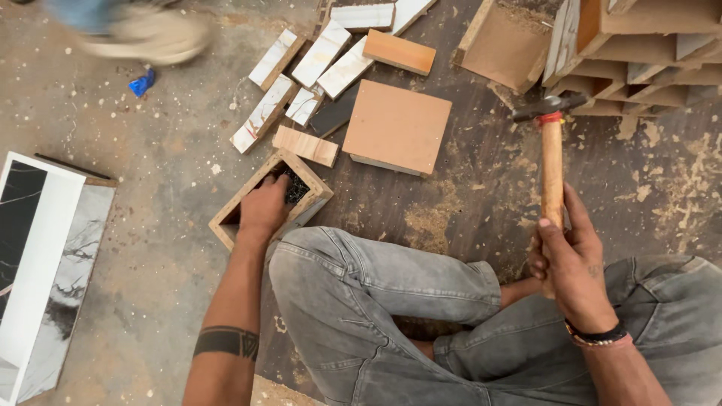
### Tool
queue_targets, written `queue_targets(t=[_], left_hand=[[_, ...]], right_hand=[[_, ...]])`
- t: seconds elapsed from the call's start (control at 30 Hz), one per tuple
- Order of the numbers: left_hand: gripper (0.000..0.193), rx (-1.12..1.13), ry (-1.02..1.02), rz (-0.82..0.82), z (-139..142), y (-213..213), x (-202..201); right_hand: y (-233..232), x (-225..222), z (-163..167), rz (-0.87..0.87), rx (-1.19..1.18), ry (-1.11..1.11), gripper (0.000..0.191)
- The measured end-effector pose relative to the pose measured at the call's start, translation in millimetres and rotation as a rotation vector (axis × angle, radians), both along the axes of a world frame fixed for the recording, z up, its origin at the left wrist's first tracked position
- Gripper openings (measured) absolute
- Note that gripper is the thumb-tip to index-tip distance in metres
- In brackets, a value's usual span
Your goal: The person sits on the workshop floor assembling small wooden boxes. They pick nails from a wooden nail box, position wooden panels and strips against a box base, and hammer the nails in with a claw hammer, working on one box at a time and setting finished boxes aside.
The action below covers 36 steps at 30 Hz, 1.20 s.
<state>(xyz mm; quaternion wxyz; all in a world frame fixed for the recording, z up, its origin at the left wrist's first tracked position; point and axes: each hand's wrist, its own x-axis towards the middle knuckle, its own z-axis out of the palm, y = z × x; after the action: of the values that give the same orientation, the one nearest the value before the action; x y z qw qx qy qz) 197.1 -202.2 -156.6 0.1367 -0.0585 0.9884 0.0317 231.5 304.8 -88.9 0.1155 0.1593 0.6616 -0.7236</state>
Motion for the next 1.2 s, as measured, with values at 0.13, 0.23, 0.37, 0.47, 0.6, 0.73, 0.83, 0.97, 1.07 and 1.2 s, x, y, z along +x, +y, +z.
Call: queue_targets(t=[0.13,0.23,0.37,0.47,0.6,0.73,0.83,0.97,1.07,1.2], left_hand=[[0.025,-0.054,0.031,-0.085,-7,-1,0],[0.021,0.078,0.029,0.080,-9,-2,4],[0.019,0.190,0.091,0.153,10,-4,1],[0.021,0.180,0.031,0.112,42,-9,-6],[0.025,0.277,0.035,-0.107,55,11,-46],[0.024,0.240,-0.121,-0.588,1,94,-98],[0.013,-0.009,-0.146,-0.779,-46,160,-116],[0.015,-0.079,-0.086,-0.845,-70,206,-127],[0.026,0.053,-0.102,-0.631,-60,190,-148],[0.039,0.091,0.193,-0.037,-37,138,-176]], right_hand=[[11,-15,-31,0.086,0.300,-0.024,0.065],[17,-31,-63,0.025,0.263,-0.207,0.063],[13,-48,-95,-0.097,0.189,-0.274,0.053],[11,-50,-107,-0.144,0.145,-0.294,0.050],[10,-46,-115,-0.135,0.156,-0.259,0.045],[10,-42,-118,-0.159,0.082,-0.257,0.047],[12,-42,-119,-0.137,0.059,-0.245,0.047],[17,-44,-122,-0.171,0.052,-0.231,0.049],[19,-47,-122,-0.180,0.081,-0.252,0.050],[7,-43,-107,-0.195,0.049,-0.259,0.053]])
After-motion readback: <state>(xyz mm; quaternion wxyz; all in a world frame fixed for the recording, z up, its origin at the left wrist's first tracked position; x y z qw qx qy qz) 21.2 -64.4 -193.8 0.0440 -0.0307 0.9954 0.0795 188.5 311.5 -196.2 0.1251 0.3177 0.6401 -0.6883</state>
